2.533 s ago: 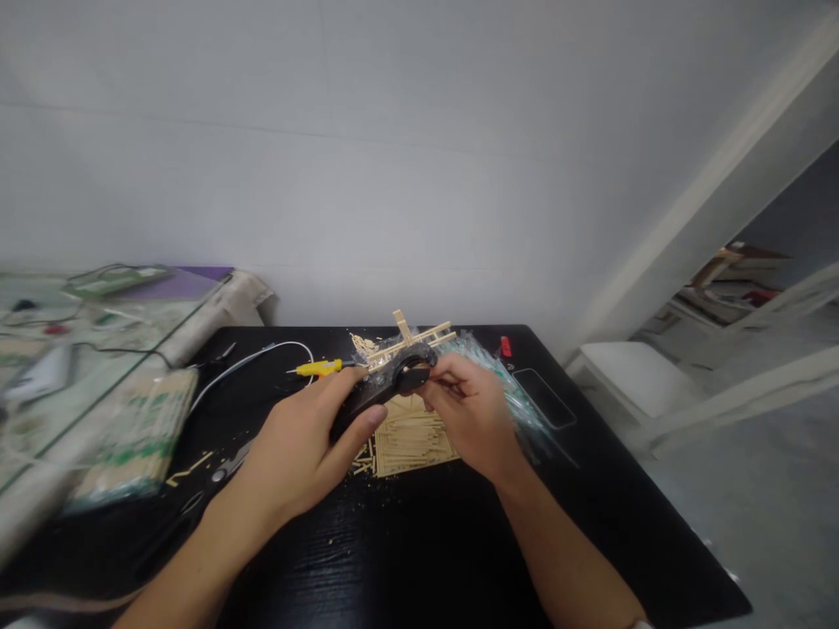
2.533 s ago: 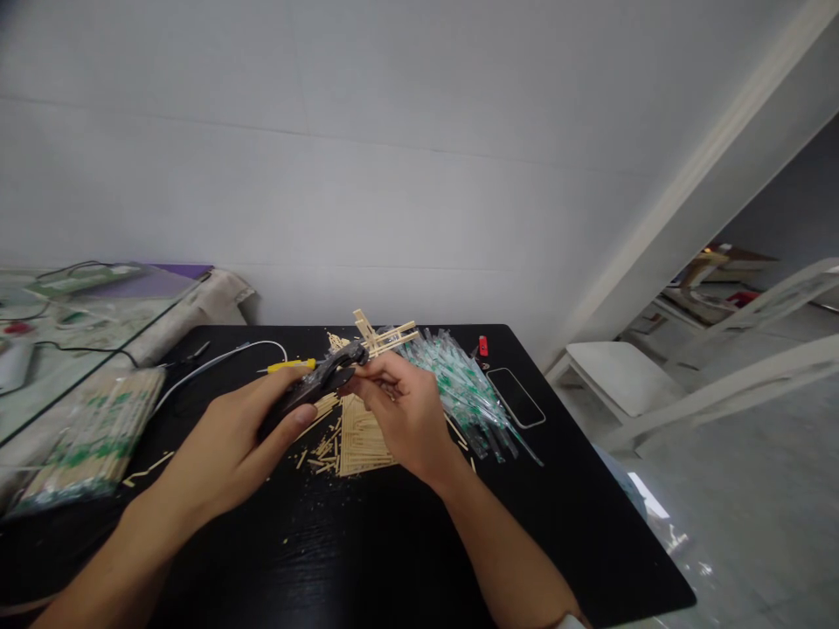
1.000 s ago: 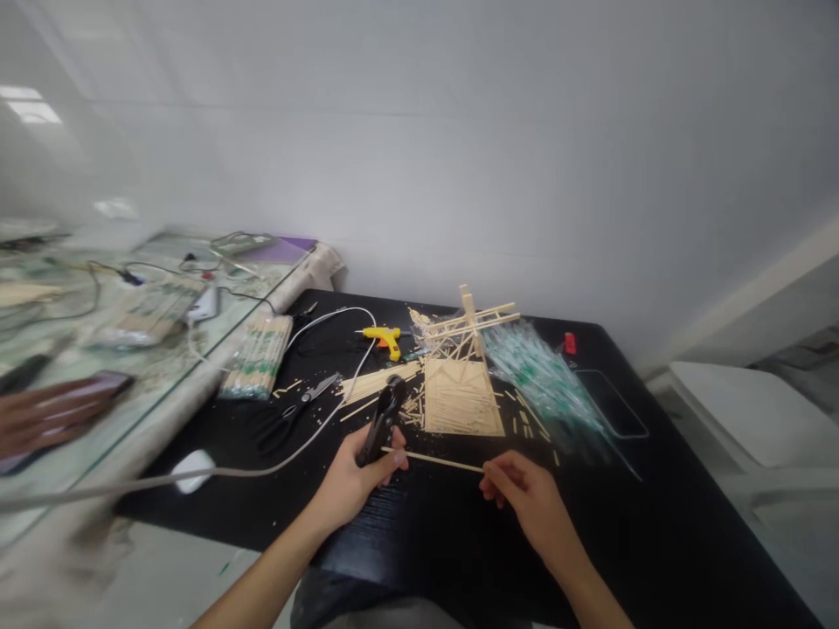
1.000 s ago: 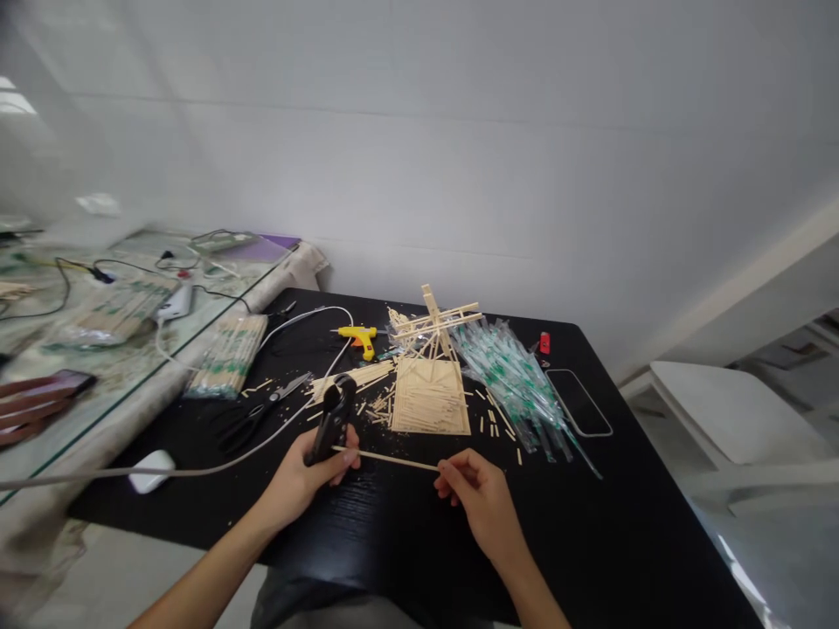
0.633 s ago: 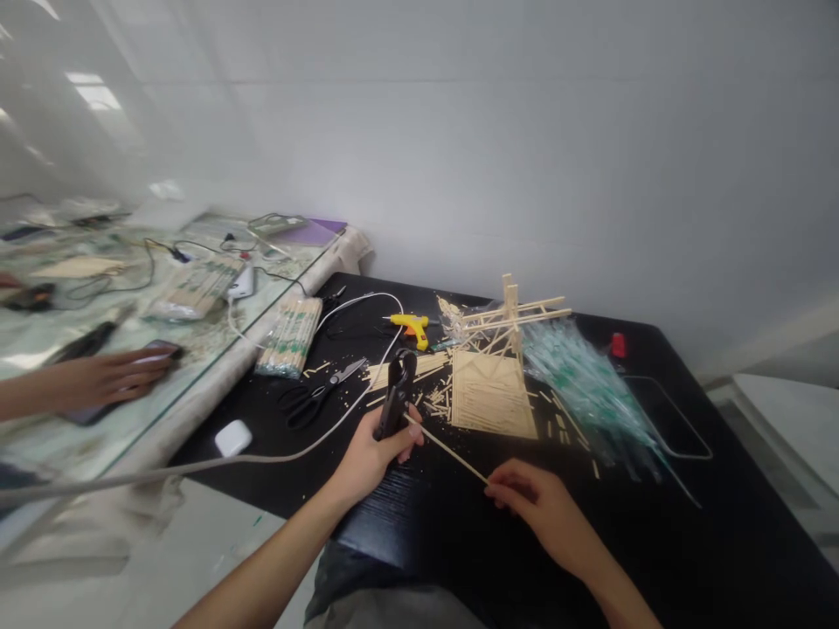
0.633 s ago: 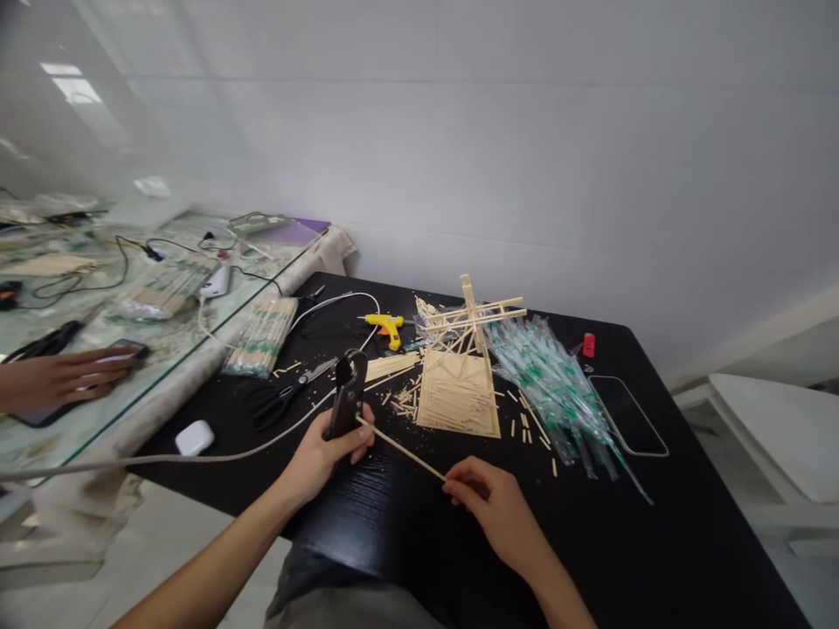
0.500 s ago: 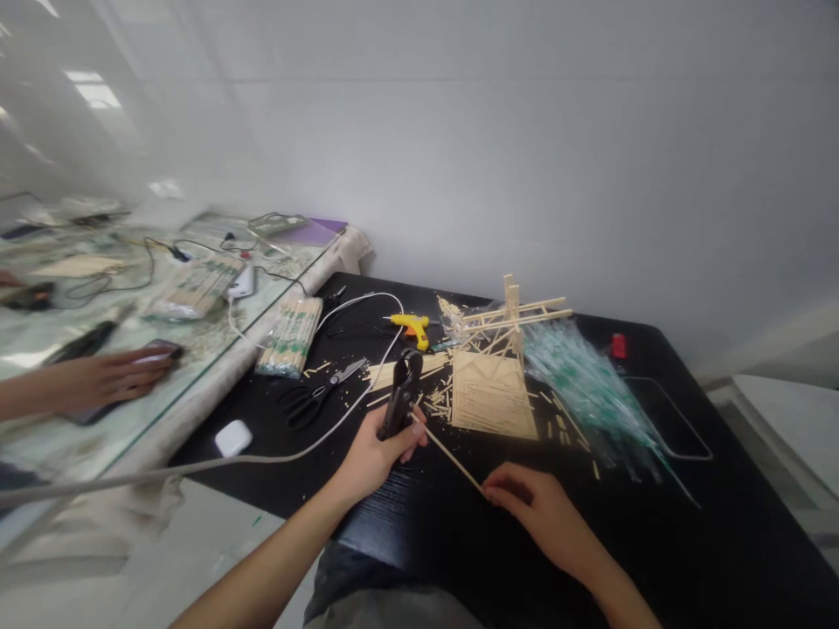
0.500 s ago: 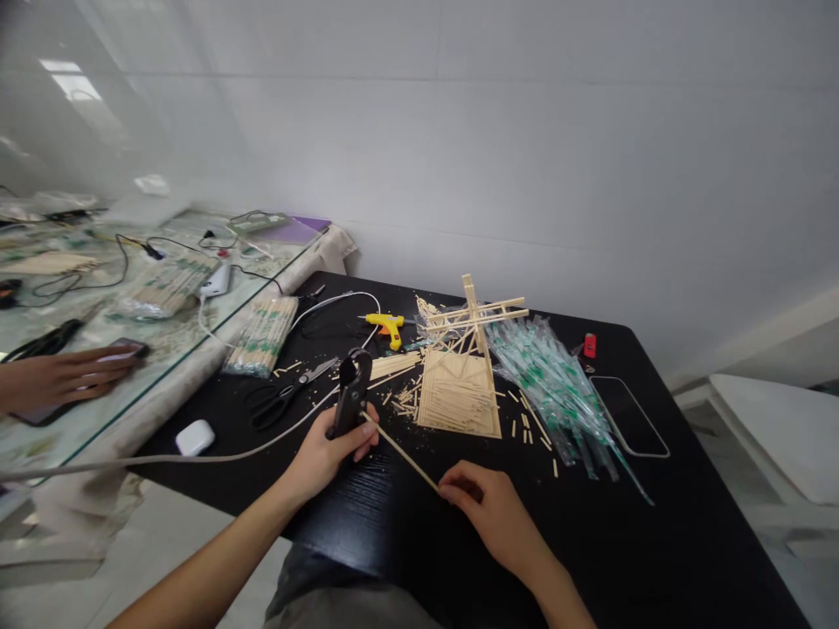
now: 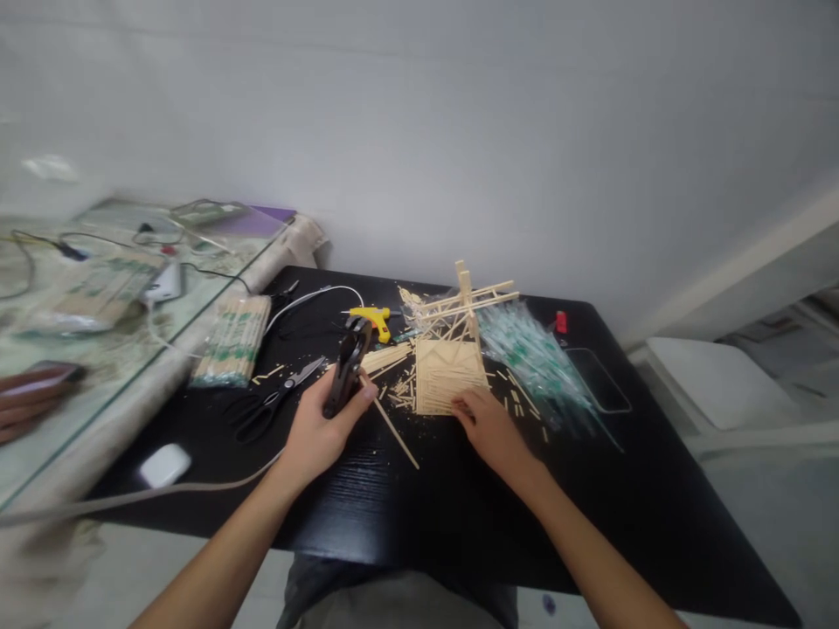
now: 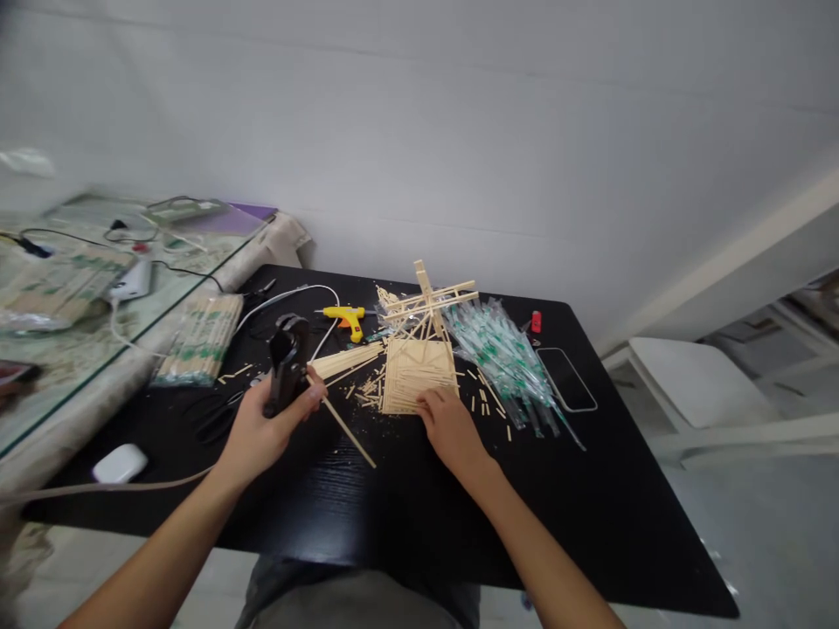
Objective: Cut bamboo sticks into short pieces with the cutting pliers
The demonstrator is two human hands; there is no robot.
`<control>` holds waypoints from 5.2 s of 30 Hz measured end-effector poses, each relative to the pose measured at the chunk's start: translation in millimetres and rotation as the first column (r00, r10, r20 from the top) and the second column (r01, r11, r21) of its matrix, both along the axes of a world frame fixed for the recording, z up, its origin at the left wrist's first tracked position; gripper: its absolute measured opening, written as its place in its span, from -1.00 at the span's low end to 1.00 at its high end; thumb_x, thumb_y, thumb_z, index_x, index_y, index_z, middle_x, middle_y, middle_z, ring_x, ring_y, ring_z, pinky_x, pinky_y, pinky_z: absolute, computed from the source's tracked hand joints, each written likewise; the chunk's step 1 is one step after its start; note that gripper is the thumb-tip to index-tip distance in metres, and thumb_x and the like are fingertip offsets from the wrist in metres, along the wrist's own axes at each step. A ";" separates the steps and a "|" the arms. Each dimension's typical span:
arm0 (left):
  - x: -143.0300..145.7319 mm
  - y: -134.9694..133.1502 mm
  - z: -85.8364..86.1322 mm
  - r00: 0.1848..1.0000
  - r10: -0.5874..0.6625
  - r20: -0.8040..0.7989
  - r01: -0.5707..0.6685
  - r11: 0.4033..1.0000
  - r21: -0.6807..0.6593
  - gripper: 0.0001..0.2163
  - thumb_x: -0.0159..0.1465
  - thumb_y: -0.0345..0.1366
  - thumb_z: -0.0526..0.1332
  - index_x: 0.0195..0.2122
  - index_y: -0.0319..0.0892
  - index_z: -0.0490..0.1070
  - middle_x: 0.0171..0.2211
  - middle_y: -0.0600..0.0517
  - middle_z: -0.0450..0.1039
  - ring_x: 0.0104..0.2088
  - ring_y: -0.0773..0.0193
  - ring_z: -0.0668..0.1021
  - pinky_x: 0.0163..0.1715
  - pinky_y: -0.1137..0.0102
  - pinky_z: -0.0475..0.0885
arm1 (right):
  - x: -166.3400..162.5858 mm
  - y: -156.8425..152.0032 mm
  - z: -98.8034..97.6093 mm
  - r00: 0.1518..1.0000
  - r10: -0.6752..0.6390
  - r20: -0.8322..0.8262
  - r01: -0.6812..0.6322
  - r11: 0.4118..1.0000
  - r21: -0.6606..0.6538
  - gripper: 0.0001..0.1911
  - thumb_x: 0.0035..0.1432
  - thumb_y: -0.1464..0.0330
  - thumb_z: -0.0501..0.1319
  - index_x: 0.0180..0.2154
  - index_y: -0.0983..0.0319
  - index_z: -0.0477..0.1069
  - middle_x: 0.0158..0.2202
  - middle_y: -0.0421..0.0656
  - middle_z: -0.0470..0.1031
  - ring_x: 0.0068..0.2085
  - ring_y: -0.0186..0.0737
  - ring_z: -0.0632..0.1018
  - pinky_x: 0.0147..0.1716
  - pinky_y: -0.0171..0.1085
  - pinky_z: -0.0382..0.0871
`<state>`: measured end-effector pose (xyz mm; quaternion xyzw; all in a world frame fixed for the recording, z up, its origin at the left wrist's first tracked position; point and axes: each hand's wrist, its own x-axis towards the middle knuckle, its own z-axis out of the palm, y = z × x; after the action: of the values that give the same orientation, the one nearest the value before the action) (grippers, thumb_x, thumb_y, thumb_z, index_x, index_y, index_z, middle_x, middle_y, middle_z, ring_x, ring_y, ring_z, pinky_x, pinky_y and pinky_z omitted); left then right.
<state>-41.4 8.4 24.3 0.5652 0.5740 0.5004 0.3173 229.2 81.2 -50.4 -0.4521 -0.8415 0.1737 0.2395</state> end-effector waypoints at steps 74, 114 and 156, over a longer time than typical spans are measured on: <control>-14.8 -6.2 11.8 0.936 0.228 -0.269 -0.159 0.954 0.253 -0.84 0.30 -0.19 0.31 -0.18 -0.13 0.45 -0.36 0.13 0.49 -0.40 0.34 0.49 -0.32 0.45 0.39 | -65.8 -59.2 21.2 0.720 -0.176 -0.671 -0.291 0.801 -0.523 -0.82 0.25 0.21 0.31 -0.25 0.18 0.53 -0.31 -0.17 0.58 -0.26 -0.18 0.62 -0.13 -0.17 0.53; 40.3 5.7 -17.4 0.926 -0.265 -0.270 0.317 0.933 0.172 -0.90 0.34 -0.30 0.28 -0.14 -0.15 0.49 -0.28 0.06 0.59 -0.29 0.32 0.59 -0.20 0.45 0.46 | -35.2 -50.2 -5.3 0.906 0.030 -0.422 -0.177 0.933 -0.313 -0.90 0.26 0.39 0.32 -0.22 0.21 0.64 -0.29 -0.18 0.68 -0.29 -0.20 0.62 -0.21 -0.31 0.43; 44.7 3.8 -23.5 0.912 -0.305 -0.274 0.355 0.922 0.153 -0.85 0.32 -0.34 0.28 -0.08 -0.14 0.49 -0.20 0.01 0.62 -0.24 0.27 0.63 -0.18 0.40 0.50 | -32.3 -47.7 -11.1 0.913 0.076 -0.401 -0.166 0.967 -0.194 -0.91 0.27 0.37 0.34 -0.24 0.19 0.66 -0.27 -0.18 0.71 -0.30 -0.24 0.66 -0.18 -0.33 0.50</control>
<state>3.3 12.2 0.8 0.7406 0.4515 0.4206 0.2658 196.9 33.5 -61.5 -0.3793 -0.7784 0.3684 0.3384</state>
